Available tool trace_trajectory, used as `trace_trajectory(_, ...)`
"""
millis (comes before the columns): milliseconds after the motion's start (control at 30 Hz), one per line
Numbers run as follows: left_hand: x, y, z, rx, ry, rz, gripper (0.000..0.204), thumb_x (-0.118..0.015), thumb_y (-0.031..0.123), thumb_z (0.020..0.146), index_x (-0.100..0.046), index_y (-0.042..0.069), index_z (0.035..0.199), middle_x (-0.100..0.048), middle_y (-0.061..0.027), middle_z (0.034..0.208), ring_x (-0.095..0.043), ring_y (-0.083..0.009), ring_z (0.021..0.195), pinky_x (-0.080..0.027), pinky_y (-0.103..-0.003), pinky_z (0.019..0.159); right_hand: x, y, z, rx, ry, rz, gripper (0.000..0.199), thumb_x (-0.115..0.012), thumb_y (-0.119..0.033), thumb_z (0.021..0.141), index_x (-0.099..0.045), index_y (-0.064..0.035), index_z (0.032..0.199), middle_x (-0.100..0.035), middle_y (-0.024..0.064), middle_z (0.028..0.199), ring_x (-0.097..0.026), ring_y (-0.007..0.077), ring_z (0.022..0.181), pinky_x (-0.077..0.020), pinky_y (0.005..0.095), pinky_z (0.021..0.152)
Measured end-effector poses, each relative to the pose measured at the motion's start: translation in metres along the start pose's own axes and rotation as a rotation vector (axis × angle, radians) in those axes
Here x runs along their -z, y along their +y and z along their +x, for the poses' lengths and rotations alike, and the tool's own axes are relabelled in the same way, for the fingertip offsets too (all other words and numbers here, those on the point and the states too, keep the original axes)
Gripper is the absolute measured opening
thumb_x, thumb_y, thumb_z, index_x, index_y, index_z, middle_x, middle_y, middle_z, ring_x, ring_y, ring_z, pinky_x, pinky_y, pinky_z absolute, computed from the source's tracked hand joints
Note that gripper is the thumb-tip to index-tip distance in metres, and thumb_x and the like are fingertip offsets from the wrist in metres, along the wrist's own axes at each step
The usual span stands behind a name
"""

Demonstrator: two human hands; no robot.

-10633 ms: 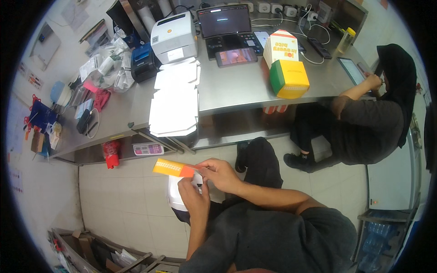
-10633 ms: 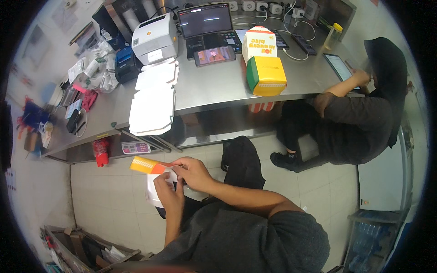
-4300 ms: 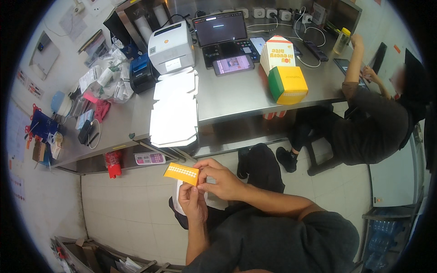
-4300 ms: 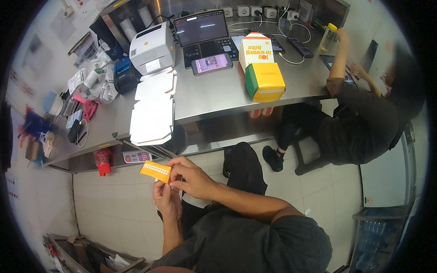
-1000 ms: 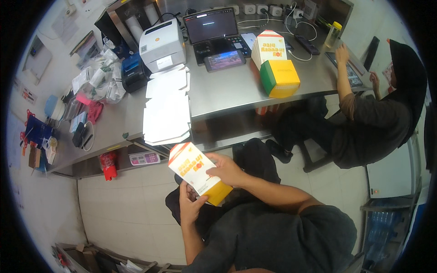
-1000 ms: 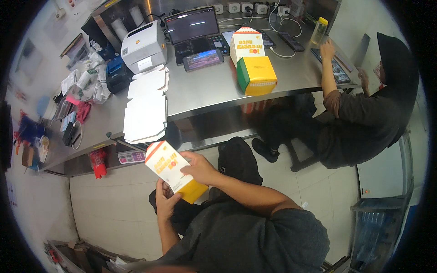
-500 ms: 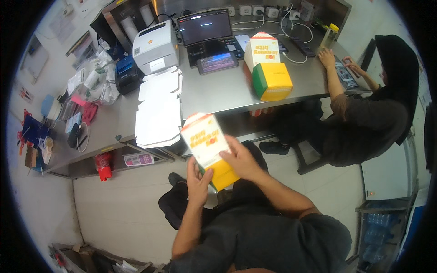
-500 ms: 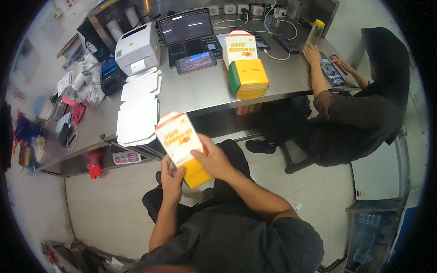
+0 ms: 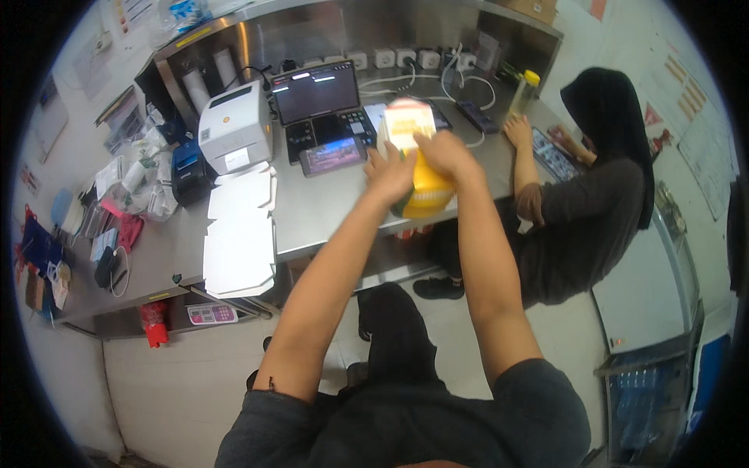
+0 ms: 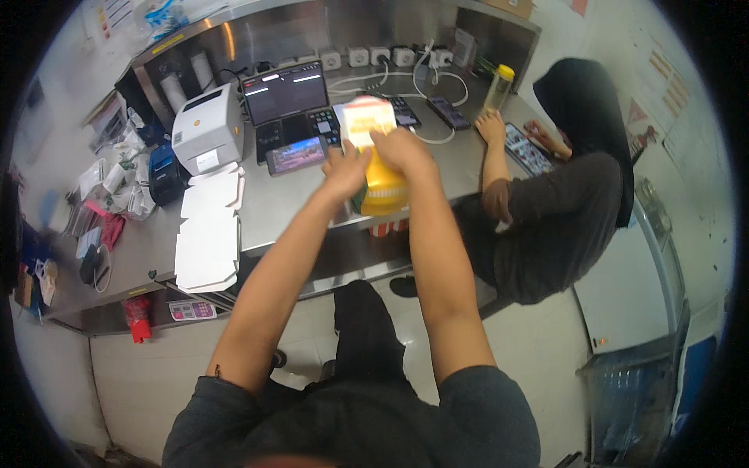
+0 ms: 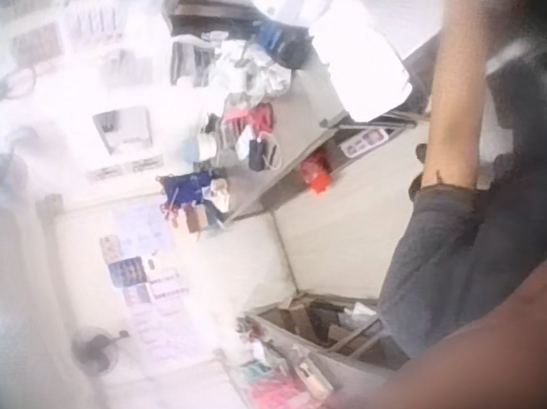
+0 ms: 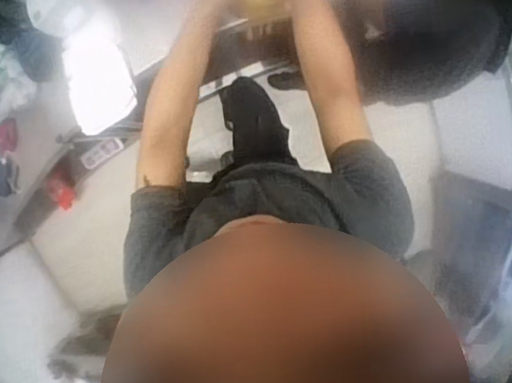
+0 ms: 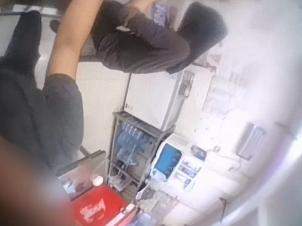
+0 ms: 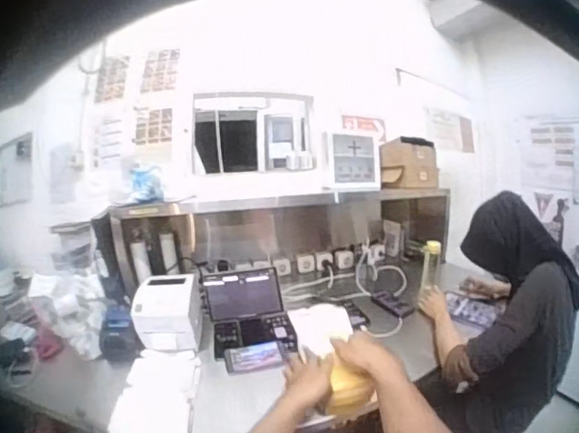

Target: The person folds flat cardboard pieces into small rectangular boxes and stacks them on a metal counter. The person repeatedly picks up a flat piece, folds along creases, and places the finished box on top of a growing stack.

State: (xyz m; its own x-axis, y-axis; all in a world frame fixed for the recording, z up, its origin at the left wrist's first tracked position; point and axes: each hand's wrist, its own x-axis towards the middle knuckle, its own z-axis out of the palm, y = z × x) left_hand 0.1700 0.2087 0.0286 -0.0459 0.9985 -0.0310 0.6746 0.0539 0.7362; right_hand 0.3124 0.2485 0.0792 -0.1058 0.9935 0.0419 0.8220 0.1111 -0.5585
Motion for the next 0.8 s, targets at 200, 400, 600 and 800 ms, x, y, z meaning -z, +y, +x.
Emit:
trace_trajectory(200, -0.017, -0.018, 0.012, 0.09, 0.048, -0.036, 0.083, -0.038, 0.055, 0.108, -0.031, -0.006, 0.163, -0.026, -0.0344, 0.169, -0.032, -0.0506, 0.151, -0.026, -0.058, 0.125, -0.044, 0.008, 0.01, -0.091, 0.008, -0.183, 0.064, -0.044, -0.05, 0.105, -0.071, 0.0029, 0.129, -0.065, 0.0301, 0.138, -0.064, 0.0471, 0.127, -0.0476, 0.0543, 0.11)
trace_trajectory(400, 0.002, -0.027, -0.033, -0.165, 0.145, 0.044, 0.066, -0.053, 0.049, 0.104, -0.056, 0.001, 0.149, -0.042, -0.0286, 0.162, -0.048, -0.0494, 0.137, -0.037, -0.057, 0.117, -0.043, 0.005, -0.002, -0.007, 0.27, -0.217, 0.045, -0.052, -0.035, 0.107, -0.071, 0.0029, 0.12, -0.07, 0.0276, 0.126, -0.065, 0.0454, 0.12, -0.0479, 0.0536, 0.106)
trace_trajectory(600, 0.129, -0.141, -0.173, -0.3, 0.307, 0.342, 0.072, -0.089, 0.032, 0.082, -0.063, 0.007, 0.144, -0.05, -0.0276, 0.157, -0.04, -0.047, 0.15, -0.034, -0.054, 0.124, -0.064, 0.014, -0.084, 0.586, 1.015, 0.229, 0.023, -0.064, -0.009, 0.099, -0.068, -0.0004, 0.12, -0.069, 0.0176, 0.124, -0.062, 0.037, 0.116, -0.0445, 0.0476, 0.105)
trace_trajectory(800, 0.198, -0.223, -0.247, -0.164, 0.149, 0.621, 0.057, -0.079, 0.019, 0.089, -0.062, 0.01, 0.143, -0.057, -0.0183, 0.153, -0.053, -0.039, 0.141, -0.045, -0.051, 0.114, -0.185, 0.012, -0.223, 0.64, 0.415, 0.441, 0.013, -0.07, -0.005, 0.093, -0.07, -0.0027, 0.106, -0.073, 0.014, 0.109, -0.065, 0.0334, 0.104, -0.0475, 0.0442, 0.096)
